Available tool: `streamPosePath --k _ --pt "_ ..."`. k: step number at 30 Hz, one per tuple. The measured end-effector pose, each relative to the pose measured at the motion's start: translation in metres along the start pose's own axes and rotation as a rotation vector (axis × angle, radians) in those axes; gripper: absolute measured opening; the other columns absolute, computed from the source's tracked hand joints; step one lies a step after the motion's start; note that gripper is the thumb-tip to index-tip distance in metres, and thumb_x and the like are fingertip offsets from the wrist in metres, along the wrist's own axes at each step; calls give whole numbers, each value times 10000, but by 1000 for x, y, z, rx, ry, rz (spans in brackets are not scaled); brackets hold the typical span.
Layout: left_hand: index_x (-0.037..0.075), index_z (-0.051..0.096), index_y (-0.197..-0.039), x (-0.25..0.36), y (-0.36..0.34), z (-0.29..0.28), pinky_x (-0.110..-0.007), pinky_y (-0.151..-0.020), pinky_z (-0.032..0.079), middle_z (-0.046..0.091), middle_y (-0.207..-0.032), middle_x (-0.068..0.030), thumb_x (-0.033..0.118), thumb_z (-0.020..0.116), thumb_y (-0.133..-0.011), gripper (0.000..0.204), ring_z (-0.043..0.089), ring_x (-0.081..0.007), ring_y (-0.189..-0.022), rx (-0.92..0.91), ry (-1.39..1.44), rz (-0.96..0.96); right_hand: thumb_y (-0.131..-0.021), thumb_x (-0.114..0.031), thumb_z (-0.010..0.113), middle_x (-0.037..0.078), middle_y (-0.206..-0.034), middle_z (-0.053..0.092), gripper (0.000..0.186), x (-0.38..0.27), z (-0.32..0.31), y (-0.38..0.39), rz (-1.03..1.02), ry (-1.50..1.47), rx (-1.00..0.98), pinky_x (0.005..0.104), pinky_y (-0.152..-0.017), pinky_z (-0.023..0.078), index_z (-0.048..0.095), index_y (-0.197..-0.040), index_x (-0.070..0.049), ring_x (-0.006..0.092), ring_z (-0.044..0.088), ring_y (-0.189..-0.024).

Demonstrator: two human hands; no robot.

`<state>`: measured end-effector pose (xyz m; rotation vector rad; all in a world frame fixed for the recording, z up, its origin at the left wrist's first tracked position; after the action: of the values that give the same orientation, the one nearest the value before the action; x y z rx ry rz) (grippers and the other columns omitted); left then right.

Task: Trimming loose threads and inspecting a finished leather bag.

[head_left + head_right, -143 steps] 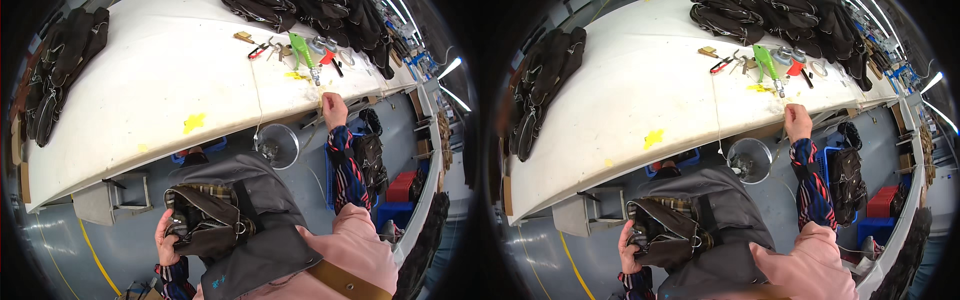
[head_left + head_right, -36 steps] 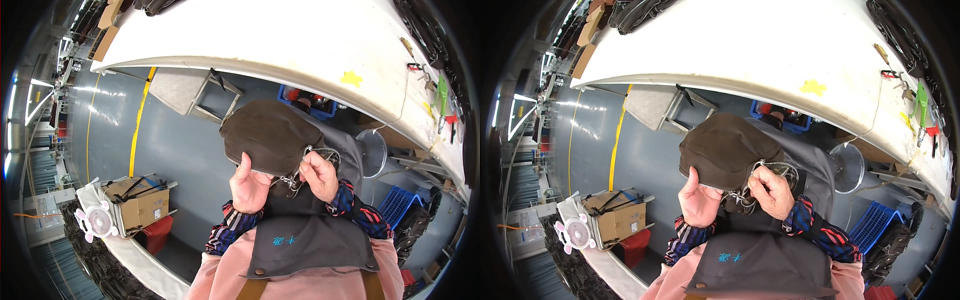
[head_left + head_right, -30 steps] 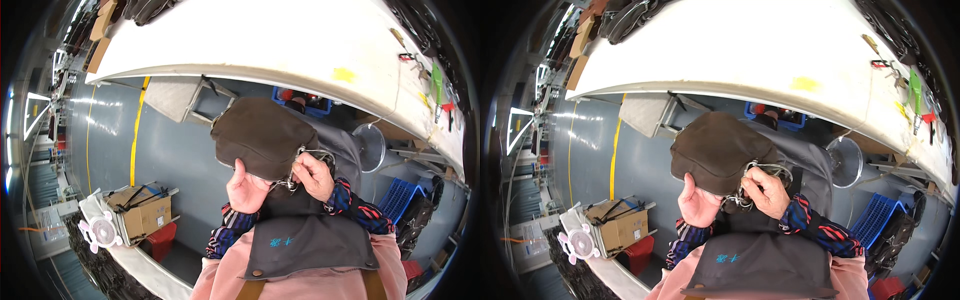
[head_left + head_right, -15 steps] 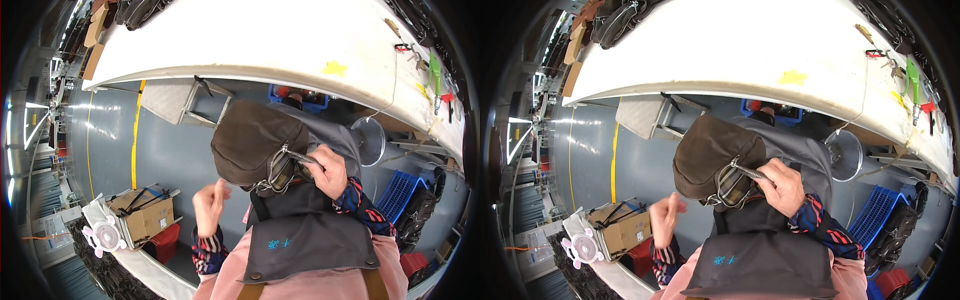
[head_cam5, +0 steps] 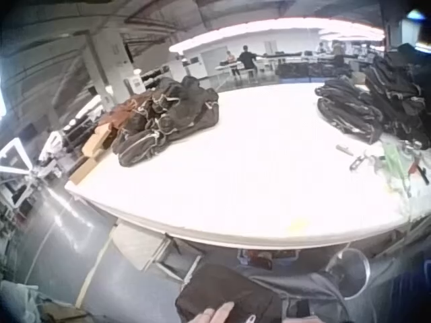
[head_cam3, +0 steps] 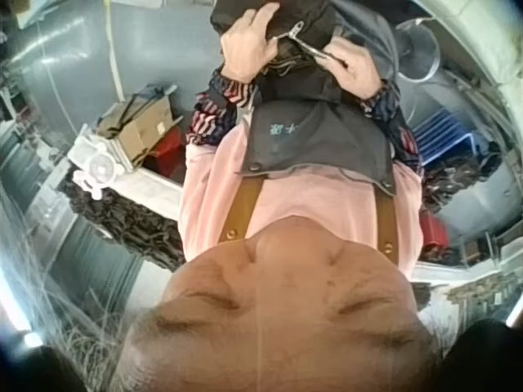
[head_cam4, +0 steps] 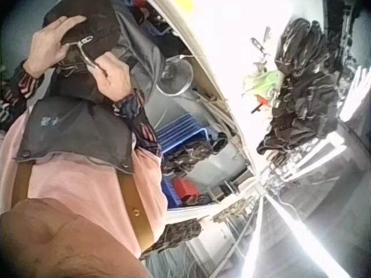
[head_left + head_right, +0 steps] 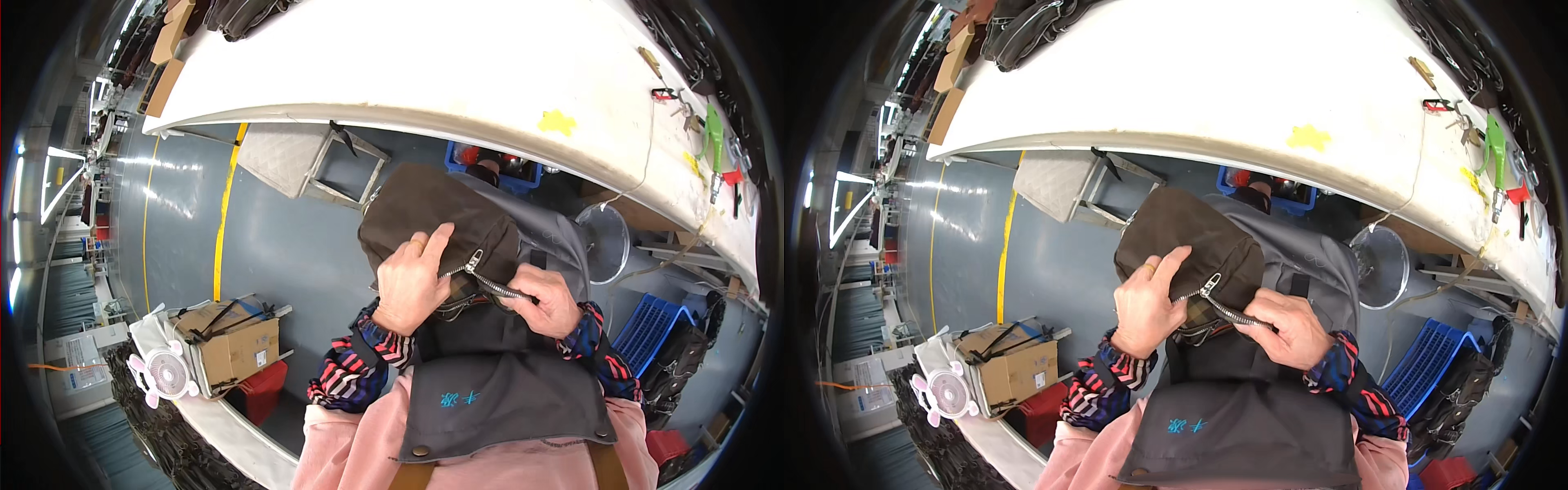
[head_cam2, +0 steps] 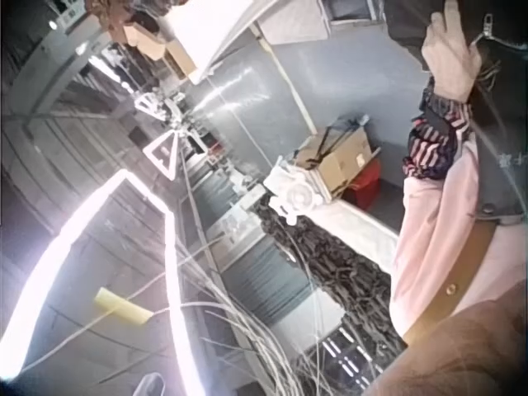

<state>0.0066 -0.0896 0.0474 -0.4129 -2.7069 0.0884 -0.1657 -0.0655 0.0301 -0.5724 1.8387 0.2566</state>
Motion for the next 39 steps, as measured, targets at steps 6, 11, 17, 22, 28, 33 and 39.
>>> streamPosePath --k 6,11,17,22,28,33,39 --pt "156 548 -1064 -3 7 9 -331 -546 449 489 -716 -51 10 599 -503 581 522 -241 -627 135 79 -80 -760 -69 616 70 -635 470 64 3 -2 6 8 15 116 307 -494 369 569 -754 -26 213 472 -543" --pt "185 533 -1127 0 5 2 -332 -518 441 475 -728 -50 1 595 -494 662 501 -247 -590 140 56 -102 -755 -79 631 66 -634 473 79 -1 -7 0 -48 42 119 300 -495 370 573 -751 -25 206 474 -548" --pt "123 514 -1156 9 13 -10 -364 -729 422 495 -926 -90 23 633 -546 629 501 -259 -842 146 -28 -17 -758 -43 615 60 -623 494 49 -1 0 2 -9 -30 118 271 -496 380 577 -757 -12 174 500 -546" --pt "-11 457 -1177 34 52 -26 -345 -893 390 450 -1201 -145 62 589 -799 408 471 -218 -1069 -434 969 -273 -767 -24 594 63 -612 502 41 -14 6 -27 48 -146 259 254 -467 371 572 -748 5 129 499 -512" --pt "-12 508 -1032 1 53 32 -218 -683 377 510 -939 -15 161 548 -865 244 451 -66 -827 35 1666 -553 -740 -67 630 80 -654 490 85 -27 32 -16 -143 51 79 305 -467 408 561 -764 -24 216 524 -526" --pt "21 550 -777 0 54 36 -183 -499 285 448 -662 86 45 478 -867 117 354 8 -589 20 1594 -579 -736 -167 665 63 -688 494 197 -36 40 -12 -243 191 -144 314 -498 439 588 -866 -40 221 529 -553" --pt "-4 552 -762 -3 59 30 -183 -493 258 411 -649 88 3 440 -866 153 315 2 -594 -34 1375 -399 -719 -65 648 104 -824 564 212 -57 -8 -39 -225 245 130 322 -651 450 591 -919 -30 262 556 -748"
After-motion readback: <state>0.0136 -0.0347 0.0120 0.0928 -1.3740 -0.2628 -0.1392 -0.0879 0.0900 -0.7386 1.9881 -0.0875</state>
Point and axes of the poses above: each hand's wrist, its own y-axis away from the middle knuckle, its own z-axis out of the palm, x = y × z, the point moved 5 cm from there along -y, towards the middle knuckle
